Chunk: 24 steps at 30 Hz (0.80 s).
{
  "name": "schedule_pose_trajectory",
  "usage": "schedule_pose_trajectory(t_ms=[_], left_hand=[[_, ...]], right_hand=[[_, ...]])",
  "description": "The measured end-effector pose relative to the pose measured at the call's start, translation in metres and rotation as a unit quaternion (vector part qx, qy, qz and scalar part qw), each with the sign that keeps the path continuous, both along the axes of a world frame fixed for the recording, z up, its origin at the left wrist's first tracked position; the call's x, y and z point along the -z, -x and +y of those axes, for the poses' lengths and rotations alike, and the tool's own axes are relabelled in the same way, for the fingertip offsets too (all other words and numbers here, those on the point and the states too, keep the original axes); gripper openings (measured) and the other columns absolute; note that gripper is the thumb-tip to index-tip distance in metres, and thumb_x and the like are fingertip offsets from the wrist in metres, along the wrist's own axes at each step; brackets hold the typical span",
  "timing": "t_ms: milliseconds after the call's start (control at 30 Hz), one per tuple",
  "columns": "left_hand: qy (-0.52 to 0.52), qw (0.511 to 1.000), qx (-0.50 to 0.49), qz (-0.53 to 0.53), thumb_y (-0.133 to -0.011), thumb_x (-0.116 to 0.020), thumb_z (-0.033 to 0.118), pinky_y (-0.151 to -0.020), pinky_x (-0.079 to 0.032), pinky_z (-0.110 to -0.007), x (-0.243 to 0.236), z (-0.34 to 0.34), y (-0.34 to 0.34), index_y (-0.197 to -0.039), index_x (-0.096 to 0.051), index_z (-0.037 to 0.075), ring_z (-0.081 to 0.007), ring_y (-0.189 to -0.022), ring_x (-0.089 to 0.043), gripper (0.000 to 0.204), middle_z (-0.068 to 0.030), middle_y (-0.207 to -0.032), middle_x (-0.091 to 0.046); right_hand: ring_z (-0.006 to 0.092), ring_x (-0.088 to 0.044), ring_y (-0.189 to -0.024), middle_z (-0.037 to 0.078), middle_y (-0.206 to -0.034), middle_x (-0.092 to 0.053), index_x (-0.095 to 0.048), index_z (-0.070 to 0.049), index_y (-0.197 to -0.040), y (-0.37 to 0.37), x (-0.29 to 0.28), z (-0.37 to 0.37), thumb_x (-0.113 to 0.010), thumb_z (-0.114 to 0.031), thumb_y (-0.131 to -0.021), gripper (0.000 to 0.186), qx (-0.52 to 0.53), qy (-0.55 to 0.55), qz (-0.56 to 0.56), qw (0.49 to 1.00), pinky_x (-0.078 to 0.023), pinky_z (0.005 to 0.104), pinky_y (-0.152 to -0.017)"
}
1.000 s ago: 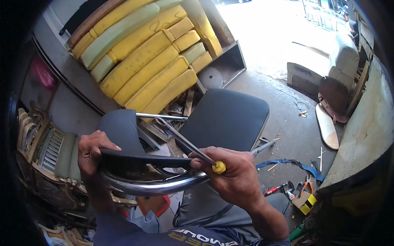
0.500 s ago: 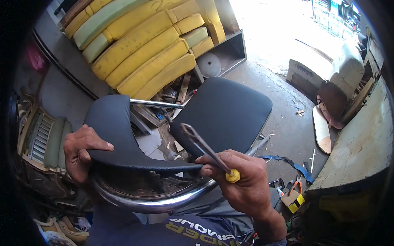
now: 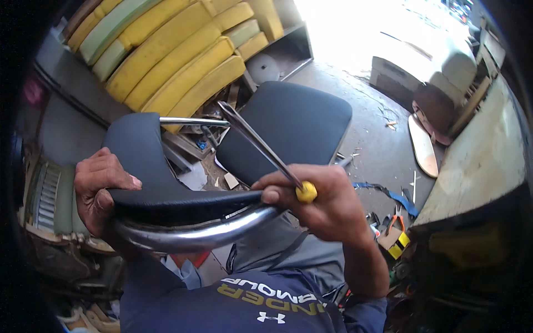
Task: The person unscrews the seat from a metal chair frame using a screwdriver and then works on reattaching a part of the metal frame by hand.
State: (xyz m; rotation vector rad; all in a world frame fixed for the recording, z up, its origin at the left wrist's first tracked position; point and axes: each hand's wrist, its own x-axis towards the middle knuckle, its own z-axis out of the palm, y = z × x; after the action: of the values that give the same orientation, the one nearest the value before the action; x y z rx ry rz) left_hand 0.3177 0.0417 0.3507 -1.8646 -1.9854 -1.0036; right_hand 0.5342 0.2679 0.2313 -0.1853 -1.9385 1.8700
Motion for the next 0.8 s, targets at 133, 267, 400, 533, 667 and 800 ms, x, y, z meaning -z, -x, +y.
schedule_pose_trajectory(t_ms=[133, 267, 400, 533, 667, 800], left_hand=[[-0.033, 0.999, -0.006, 0.018, -0.081, -0.061, 0.057, -0.059, -0.033, -0.034, -0.003, -0.006, -0.006, -0.059, -0.068, 0.001, -0.0203, -0.045, -0.046, 0.060, -0.0082, -0.050, -0.056], [-0.002, 0.999, -0.021, 0.024, -0.076, -0.061, 0.049, -0.060, -0.034, -0.035, -0.007, -0.007, -0.008, -0.060, -0.066, 0.000, -0.0233, -0.047, -0.047, 0.051, -0.0090, -0.050, -0.054], [0.086, 0.994, -0.013, 0.060, -0.079, -0.063, 0.050, -0.061, -0.036, -0.036, -0.023, -0.012, -0.005, -0.060, -0.065, 0.000, -0.0262, -0.050, -0.051, 0.053, -0.0103, -0.052, -0.054], [0.142, 0.970, 0.101, 0.168, -0.084, -0.072, 0.055, -0.066, -0.047, -0.042, -0.042, 0.012, -0.026, -0.075, -0.065, 0.001, -0.0328, -0.061, -0.064, 0.055, -0.0129, -0.067, -0.064], [0.368, 0.889, 0.146, 0.230, -0.082, -0.080, 0.029, -0.072, -0.054, -0.047, -0.043, 0.050, -0.084, -0.117, -0.062, 0.005, -0.0377, -0.087, -0.071, 0.045, -0.0170, -0.087, -0.070], [0.385, 0.866, 0.086, 0.308, -0.079, -0.065, 0.000, -0.060, -0.052, -0.046, -0.037, 0.048, -0.090, -0.105, -0.059, 0.003, -0.0343, -0.070, -0.070, 0.027, -0.0142, -0.078, -0.069]], right_hand=[[0.0094, -0.066, -0.077, 0.005, -0.086, -0.075, -0.077, 0.000, -0.103, 0.009, 0.015, 0.006, -0.076, -0.023, -0.094, 0.025, -0.062, 0.033, 0.047, 0.996, -0.053, 0.0263, -0.070], [0.0110, -0.068, -0.082, 0.006, -0.095, -0.075, -0.073, -0.001, -0.115, 0.004, 0.025, 0.005, -0.080, -0.025, -0.090, 0.035, -0.036, -0.086, 0.144, 0.985, -0.054, 0.0277, -0.074], [0.0145, -0.072, -0.096, 0.009, -0.106, -0.076, -0.072, -0.002, -0.121, -0.004, 0.035, -0.020, -0.083, -0.010, -0.083, 0.041, 0.034, -0.093, 0.128, 0.987, -0.057, 0.0311, -0.086], [0.0152, -0.073, -0.092, 0.010, -0.104, -0.077, -0.072, -0.003, -0.122, -0.008, 0.040, -0.025, -0.086, -0.015, -0.082, 0.044, 0.078, -0.119, 0.158, 0.977, -0.057, 0.0305, -0.085], [0.0162, -0.073, -0.096, 0.011, -0.104, -0.077, -0.071, -0.003, -0.124, -0.014, 0.035, -0.028, -0.083, -0.010, -0.082, 0.044, 0.103, -0.161, 0.118, 0.974, -0.056, 0.0309, -0.087], [0.0181, -0.073, -0.095, 0.013, -0.111, -0.075, -0.069, 0.000, -0.124, -0.001, 0.055, -0.043, -0.084, -0.011, -0.082, 0.046, 0.139, -0.093, 0.180, 0.969, -0.056, 0.0318, -0.086]])
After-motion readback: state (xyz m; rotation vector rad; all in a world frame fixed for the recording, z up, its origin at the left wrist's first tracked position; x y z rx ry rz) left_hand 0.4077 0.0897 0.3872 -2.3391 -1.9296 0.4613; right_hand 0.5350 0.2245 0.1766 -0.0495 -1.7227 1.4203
